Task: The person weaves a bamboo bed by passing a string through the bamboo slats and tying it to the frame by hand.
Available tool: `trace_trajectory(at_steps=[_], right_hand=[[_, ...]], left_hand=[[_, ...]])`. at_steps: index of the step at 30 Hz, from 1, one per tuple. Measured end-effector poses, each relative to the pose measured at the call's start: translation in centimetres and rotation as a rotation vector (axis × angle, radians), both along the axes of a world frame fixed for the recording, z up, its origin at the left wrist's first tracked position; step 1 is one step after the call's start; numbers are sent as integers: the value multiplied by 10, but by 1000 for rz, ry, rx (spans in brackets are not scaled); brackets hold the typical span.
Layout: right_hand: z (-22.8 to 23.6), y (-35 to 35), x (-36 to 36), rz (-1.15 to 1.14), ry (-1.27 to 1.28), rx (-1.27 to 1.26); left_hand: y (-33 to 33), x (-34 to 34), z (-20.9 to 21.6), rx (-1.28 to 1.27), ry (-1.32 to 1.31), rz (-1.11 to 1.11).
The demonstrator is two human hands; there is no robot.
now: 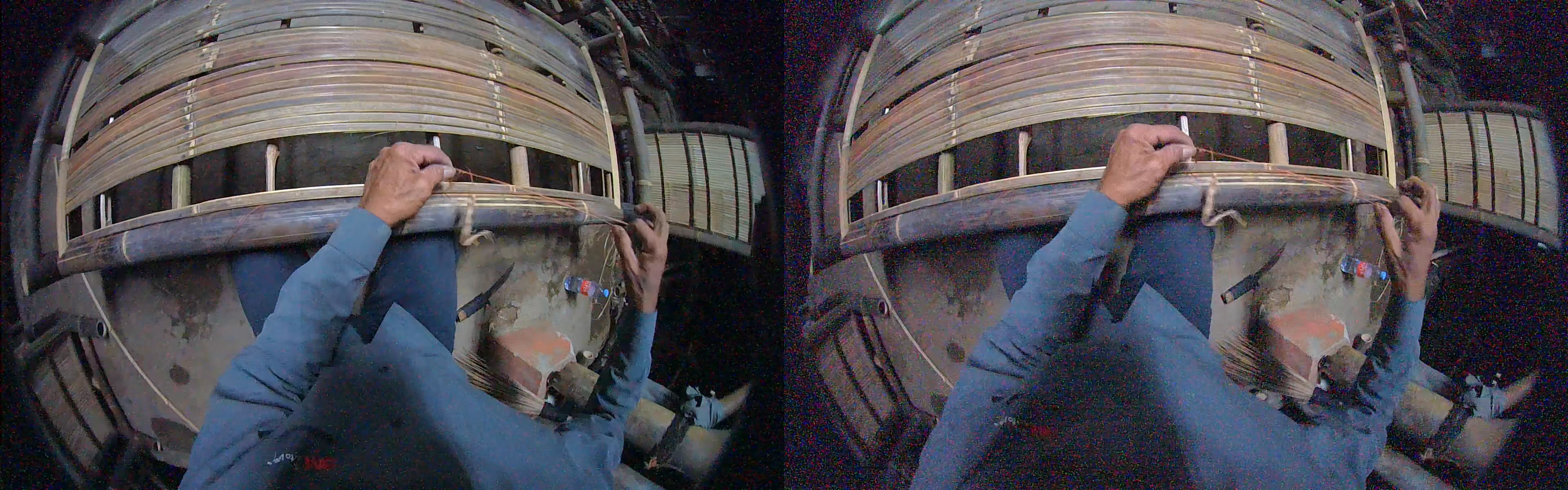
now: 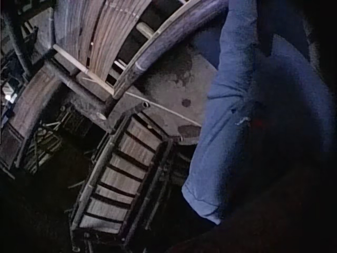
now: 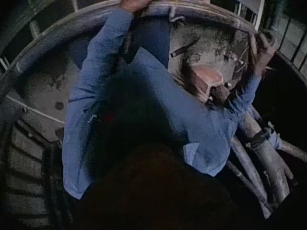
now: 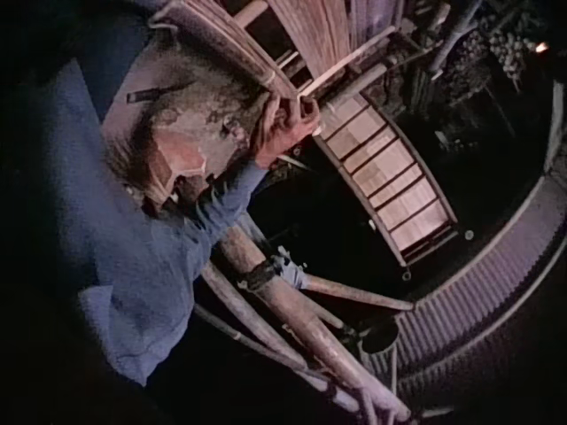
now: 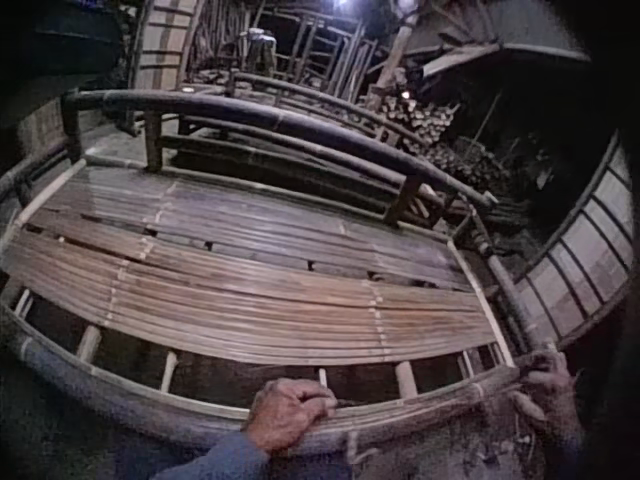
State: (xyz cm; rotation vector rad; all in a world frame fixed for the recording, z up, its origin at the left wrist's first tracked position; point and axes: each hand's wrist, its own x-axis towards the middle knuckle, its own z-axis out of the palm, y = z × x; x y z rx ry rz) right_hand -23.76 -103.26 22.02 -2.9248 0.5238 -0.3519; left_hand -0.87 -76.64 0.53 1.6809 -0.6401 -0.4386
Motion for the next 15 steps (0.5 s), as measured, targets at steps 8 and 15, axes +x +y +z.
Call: trace_trajectory(at_steps=[8, 15], right_hand=[[38, 75, 8, -311, -132, 1042], [141, 21, -16, -366, -159, 81]], left_hand=[[7, 8, 2, -40, 75, 74], [2, -6, 3, -31, -188, 131]])
